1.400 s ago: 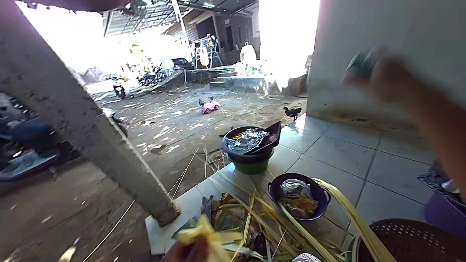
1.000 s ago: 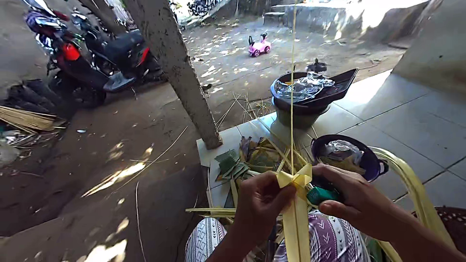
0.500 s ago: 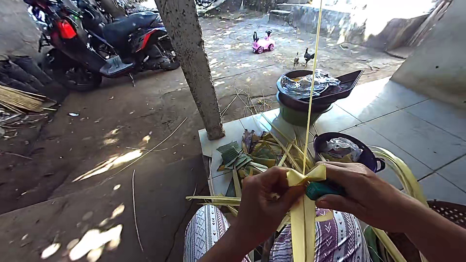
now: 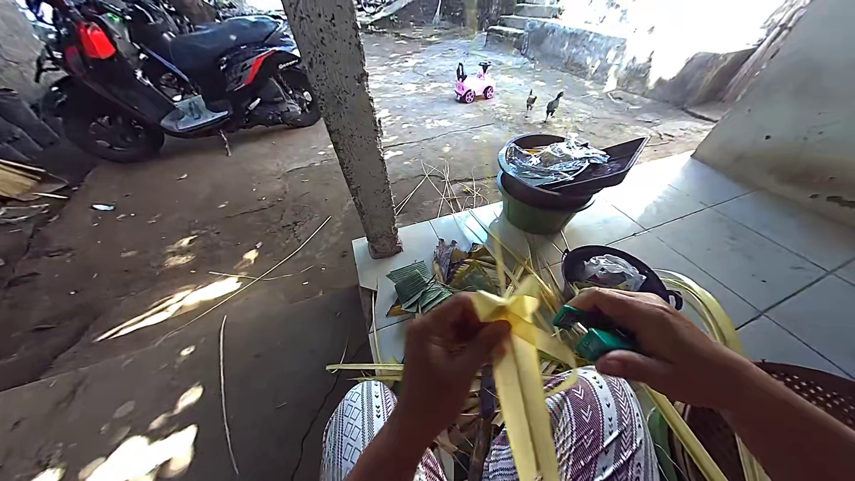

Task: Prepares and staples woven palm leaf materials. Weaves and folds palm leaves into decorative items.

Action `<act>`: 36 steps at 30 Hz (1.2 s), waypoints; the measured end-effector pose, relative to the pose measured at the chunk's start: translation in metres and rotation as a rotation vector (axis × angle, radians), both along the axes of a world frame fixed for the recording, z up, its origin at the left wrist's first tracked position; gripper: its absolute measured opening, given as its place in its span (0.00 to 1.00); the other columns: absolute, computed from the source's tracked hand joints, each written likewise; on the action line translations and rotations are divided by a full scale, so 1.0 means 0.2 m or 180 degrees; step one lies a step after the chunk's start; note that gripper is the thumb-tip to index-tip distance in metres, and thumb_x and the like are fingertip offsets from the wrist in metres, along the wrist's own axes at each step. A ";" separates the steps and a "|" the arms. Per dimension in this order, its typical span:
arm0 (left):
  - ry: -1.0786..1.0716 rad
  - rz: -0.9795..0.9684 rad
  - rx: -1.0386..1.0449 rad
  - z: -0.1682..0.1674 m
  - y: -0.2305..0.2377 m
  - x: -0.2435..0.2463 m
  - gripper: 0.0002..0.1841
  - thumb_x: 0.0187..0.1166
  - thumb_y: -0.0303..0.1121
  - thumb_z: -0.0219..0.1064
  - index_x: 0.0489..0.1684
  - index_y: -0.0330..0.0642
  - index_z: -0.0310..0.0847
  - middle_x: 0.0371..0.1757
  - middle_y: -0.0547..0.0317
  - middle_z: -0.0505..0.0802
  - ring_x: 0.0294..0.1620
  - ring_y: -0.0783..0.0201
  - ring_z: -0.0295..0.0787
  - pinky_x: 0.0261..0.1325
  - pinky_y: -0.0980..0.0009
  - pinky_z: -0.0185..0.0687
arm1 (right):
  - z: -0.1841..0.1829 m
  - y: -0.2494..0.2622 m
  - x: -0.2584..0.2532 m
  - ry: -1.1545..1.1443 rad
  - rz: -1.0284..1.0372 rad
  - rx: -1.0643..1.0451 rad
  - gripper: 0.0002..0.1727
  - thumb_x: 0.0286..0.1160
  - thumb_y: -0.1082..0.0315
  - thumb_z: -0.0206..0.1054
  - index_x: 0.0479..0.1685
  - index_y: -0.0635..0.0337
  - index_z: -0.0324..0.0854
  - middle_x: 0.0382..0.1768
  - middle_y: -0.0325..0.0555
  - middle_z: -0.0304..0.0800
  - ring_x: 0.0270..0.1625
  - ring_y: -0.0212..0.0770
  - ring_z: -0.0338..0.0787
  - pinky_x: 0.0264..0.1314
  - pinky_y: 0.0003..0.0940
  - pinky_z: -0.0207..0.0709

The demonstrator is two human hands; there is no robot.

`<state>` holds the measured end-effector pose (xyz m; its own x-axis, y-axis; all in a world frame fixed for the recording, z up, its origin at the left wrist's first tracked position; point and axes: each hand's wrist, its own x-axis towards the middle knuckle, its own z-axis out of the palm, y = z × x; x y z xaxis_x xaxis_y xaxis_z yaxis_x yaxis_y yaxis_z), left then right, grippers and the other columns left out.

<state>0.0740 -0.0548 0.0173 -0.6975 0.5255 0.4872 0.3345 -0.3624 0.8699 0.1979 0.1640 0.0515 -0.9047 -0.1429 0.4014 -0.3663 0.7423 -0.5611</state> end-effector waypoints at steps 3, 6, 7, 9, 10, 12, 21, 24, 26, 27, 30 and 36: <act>-0.0100 0.0305 0.0037 -0.03 -0.09 -0.06 0.07 0.72 0.26 0.72 0.42 0.49 0.88 0.33 0.76 0.95 0.29 0.79 0.92 0.34 0.80 0.91 | -0.10 0.09 0.04 0.0039 -0.0437 -0.0275 0.32 0.84 0.35 0.54 0.43 0.59 0.83 0.29 0.31 0.83 0.32 0.12 0.79 0.36 0.09 0.74; -0.0235 0.0506 0.0081 -0.07 -0.19 -0.10 0.12 0.72 0.25 0.73 0.45 0.59 0.90 0.37 0.79 0.97 0.31 0.80 0.92 0.35 0.81 0.90 | -0.19 0.18 0.12 -0.0042 -0.1153 -0.1108 0.30 0.81 0.35 0.58 0.43 0.56 0.83 0.28 0.24 0.85 0.28 0.14 0.81 0.32 0.14 0.77; -0.0312 0.0586 0.0071 -0.08 -0.21 -0.11 0.15 0.72 0.22 0.70 0.45 0.59 0.89 0.37 0.80 0.97 0.31 0.81 0.92 0.35 0.82 0.89 | -0.23 0.21 0.17 -0.0057 -0.1313 -0.1671 0.30 0.76 0.30 0.59 0.46 0.49 0.82 0.29 0.21 0.87 0.27 0.16 0.83 0.32 0.15 0.79; -0.0507 0.0672 0.0086 -0.11 -0.22 -0.13 0.17 0.74 0.18 0.65 0.43 0.58 0.89 0.36 0.80 0.97 0.31 0.82 0.91 0.36 0.83 0.88 | -0.32 0.26 0.26 -0.0004 -0.1330 -0.2668 0.34 0.65 0.21 0.61 0.50 0.40 0.81 0.30 0.21 0.88 0.26 0.20 0.83 0.30 0.17 0.80; -0.0603 0.0674 0.0085 -0.13 -0.21 -0.14 0.17 0.75 0.17 0.63 0.42 0.57 0.89 0.36 0.79 0.97 0.31 0.82 0.91 0.36 0.84 0.88 | -0.38 0.26 0.31 0.0074 -0.1328 -0.3025 0.35 0.62 0.19 0.61 0.47 0.39 0.82 0.27 0.22 0.87 0.23 0.20 0.82 0.27 0.18 0.78; -0.0832 0.0615 0.0030 -0.17 -0.16 -0.17 0.18 0.77 0.16 0.57 0.41 0.54 0.87 0.33 0.78 0.96 0.29 0.83 0.90 0.34 0.85 0.87 | -0.50 0.26 0.41 0.0220 -0.1362 -0.3528 0.36 0.58 0.17 0.61 0.39 0.40 0.84 0.22 0.23 0.83 0.20 0.21 0.78 0.23 0.19 0.75; -0.1356 0.0257 -0.0186 -0.28 0.12 -0.27 0.17 0.79 0.17 0.51 0.38 0.48 0.87 0.31 0.71 0.96 0.25 0.81 0.89 0.29 0.84 0.86 | -0.68 0.24 0.77 -0.0200 -0.2318 -0.3315 0.34 0.60 0.38 0.78 0.59 0.46 0.71 0.33 0.21 0.83 0.27 0.22 0.83 0.31 0.21 0.82; -0.1324 0.0153 -0.0261 -0.31 0.19 -0.29 0.17 0.77 0.17 0.53 0.39 0.48 0.87 0.32 0.71 0.96 0.27 0.79 0.90 0.30 0.83 0.87 | -0.66 0.36 0.79 0.0061 -0.2458 -0.3276 0.35 0.65 0.34 0.73 0.61 0.50 0.75 0.33 0.23 0.85 0.27 0.24 0.85 0.30 0.22 0.83; -0.1326 0.0153 -0.0379 -0.35 0.24 -0.30 0.17 0.77 0.17 0.54 0.39 0.48 0.88 0.32 0.70 0.96 0.28 0.79 0.91 0.31 0.82 0.88 | -0.61 0.48 0.76 0.0106 -0.2594 -0.2947 0.31 0.71 0.37 0.66 0.62 0.52 0.76 0.35 0.24 0.86 0.30 0.25 0.86 0.33 0.23 0.84; -0.1333 0.0184 -0.0443 -0.37 0.26 -0.31 0.16 0.77 0.16 0.54 0.38 0.48 0.87 0.32 0.70 0.96 0.28 0.79 0.91 0.31 0.82 0.88 | -0.59 0.56 0.73 0.0126 -0.2648 -0.2801 0.28 0.73 0.41 0.63 0.62 0.53 0.76 0.35 0.25 0.87 0.32 0.25 0.87 0.36 0.24 0.85; -0.1376 0.0313 -0.0589 -0.45 0.34 -0.33 0.16 0.75 0.14 0.55 0.38 0.46 0.87 0.32 0.71 0.96 0.29 0.79 0.91 0.32 0.82 0.88 | -0.54 0.83 0.55 0.0299 -0.2918 -0.2420 0.22 0.74 0.54 0.59 0.61 0.57 0.76 0.30 0.27 0.82 0.27 0.24 0.82 0.32 0.24 0.82; -0.1397 0.0315 -0.0778 -0.57 0.48 -0.34 0.16 0.72 0.14 0.57 0.39 0.46 0.87 0.31 0.71 0.96 0.28 0.79 0.91 0.32 0.81 0.89 | -0.75 1.38 -0.09 -0.1847 -0.3274 -0.1863 0.18 0.84 0.63 0.65 0.64 0.67 0.80 0.46 0.59 0.87 0.38 0.49 0.86 0.47 0.52 0.81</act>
